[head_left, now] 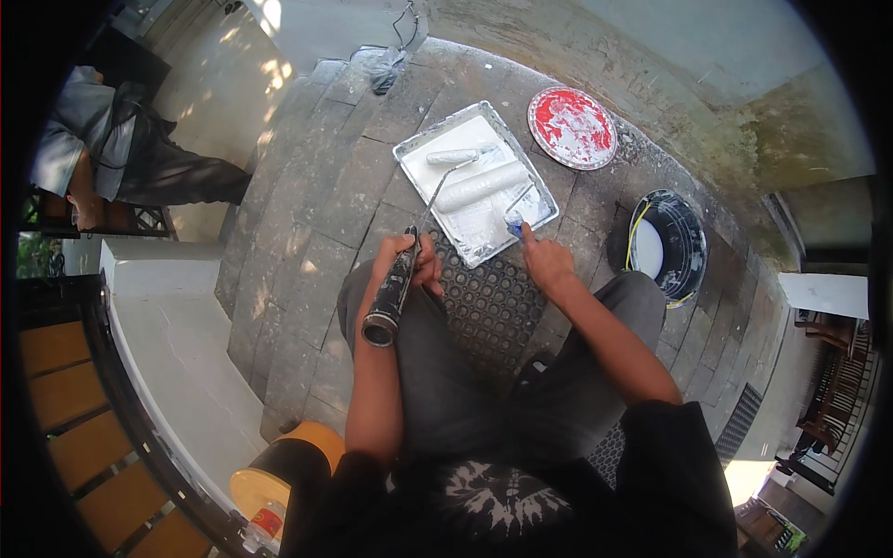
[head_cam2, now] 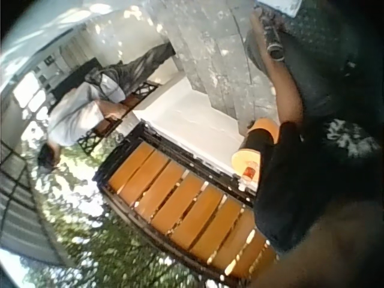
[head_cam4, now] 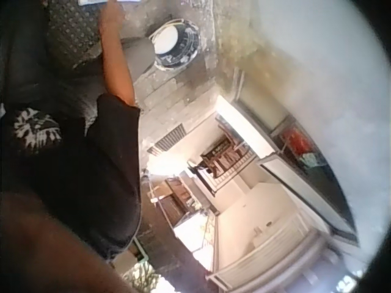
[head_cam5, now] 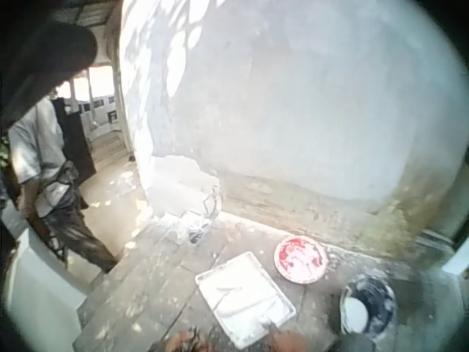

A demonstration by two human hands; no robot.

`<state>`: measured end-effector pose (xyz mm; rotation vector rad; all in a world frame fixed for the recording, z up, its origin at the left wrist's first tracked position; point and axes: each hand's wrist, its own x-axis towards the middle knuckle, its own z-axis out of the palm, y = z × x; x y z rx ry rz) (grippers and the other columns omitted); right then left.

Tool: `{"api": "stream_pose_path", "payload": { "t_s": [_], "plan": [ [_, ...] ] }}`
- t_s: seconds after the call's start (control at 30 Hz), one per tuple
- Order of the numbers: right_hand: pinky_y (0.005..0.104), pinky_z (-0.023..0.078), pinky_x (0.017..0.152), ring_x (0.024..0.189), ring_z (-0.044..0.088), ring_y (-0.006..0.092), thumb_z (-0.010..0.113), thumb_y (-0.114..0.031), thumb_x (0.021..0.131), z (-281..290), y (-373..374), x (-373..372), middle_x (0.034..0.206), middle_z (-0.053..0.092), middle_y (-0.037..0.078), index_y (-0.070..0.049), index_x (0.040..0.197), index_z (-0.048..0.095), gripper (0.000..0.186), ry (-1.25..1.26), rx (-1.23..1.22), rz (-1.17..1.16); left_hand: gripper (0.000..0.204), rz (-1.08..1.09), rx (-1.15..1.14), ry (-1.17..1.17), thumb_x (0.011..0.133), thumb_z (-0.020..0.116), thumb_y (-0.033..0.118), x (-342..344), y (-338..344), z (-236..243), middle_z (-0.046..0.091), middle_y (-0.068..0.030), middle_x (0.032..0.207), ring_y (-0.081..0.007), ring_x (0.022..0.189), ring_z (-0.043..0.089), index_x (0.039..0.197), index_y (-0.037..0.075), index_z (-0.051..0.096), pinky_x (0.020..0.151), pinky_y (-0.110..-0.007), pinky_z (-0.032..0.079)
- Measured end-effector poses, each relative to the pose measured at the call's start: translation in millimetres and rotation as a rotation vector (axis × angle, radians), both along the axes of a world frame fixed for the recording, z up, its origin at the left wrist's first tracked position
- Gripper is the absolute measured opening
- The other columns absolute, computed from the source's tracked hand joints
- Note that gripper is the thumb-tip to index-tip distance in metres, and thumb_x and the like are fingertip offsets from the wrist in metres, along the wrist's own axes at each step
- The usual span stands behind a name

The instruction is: The person prepares wall paint by assembling a paint roller handle with a roller cover, then applies the paint to an outdoor house wall using the paint roller and a paint tray.

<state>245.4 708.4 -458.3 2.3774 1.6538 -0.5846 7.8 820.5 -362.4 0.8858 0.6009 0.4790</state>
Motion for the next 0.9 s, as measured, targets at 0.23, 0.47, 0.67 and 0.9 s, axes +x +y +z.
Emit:
{"api": "stream_pose_path", "payload": {
  "t_s": [0.23,0.47,0.67,0.9],
  "plan": [
    [0.0451,0.052,0.067,0.079,0.065,0.0347,0.046,-0.011,0.086,28.0,-37.0,-4.8,0.087,0.066,0.019,-0.005,0.131,0.039,0.046,0.035,-0.098,-0.022,0.042,-0.012,-0.018,-0.028,0.084,0.034,0.045,-4.2,2.8,-1.8,0.032,-0.0028,0.047,-0.0225,0.061,0.048,0.061,0.011,0.040,0.053,-0.033,0.050],
    [0.0435,0.053,0.068,0.080,0.066,0.0337,0.045,-0.010,0.086,-5.7,49.9,4.9,0.087,0.067,0.018,-0.001,0.129,0.039,0.044,0.024,0.043,-0.013,0.043,0.013,0.007,-0.034,0.085,0.035,0.045,1.2,0.4,2.3,0.033,-0.0031,0.049,-0.0223,0.063,0.049,0.061,0.010,0.040,0.054,-0.032,0.051],
    [0.0433,0.053,0.067,0.079,0.066,0.0342,0.047,-0.008,0.084,-8.8,24.8,-7.4,0.087,0.067,0.019,-0.001,0.130,0.038,0.048,0.030,0.018,0.008,0.042,0.015,-0.007,-0.051,0.085,0.035,0.045,-13.2,3.2,-4.4,0.033,-0.0034,0.049,-0.0224,0.064,0.049,0.062,0.010,0.040,0.055,-0.033,0.052],
    [0.0432,0.054,0.066,0.077,0.066,0.0346,0.049,-0.008,0.082,10.8,-20.5,-10.6,0.085,0.066,0.019,-0.001,0.133,0.036,0.053,0.023,-0.056,-0.024,0.042,0.025,-0.041,0.066,0.085,0.034,0.044,-6.5,-0.6,-0.5,0.034,-0.0036,0.048,-0.0221,0.061,0.050,0.063,0.009,0.042,0.057,-0.034,0.052]
  ]
}}
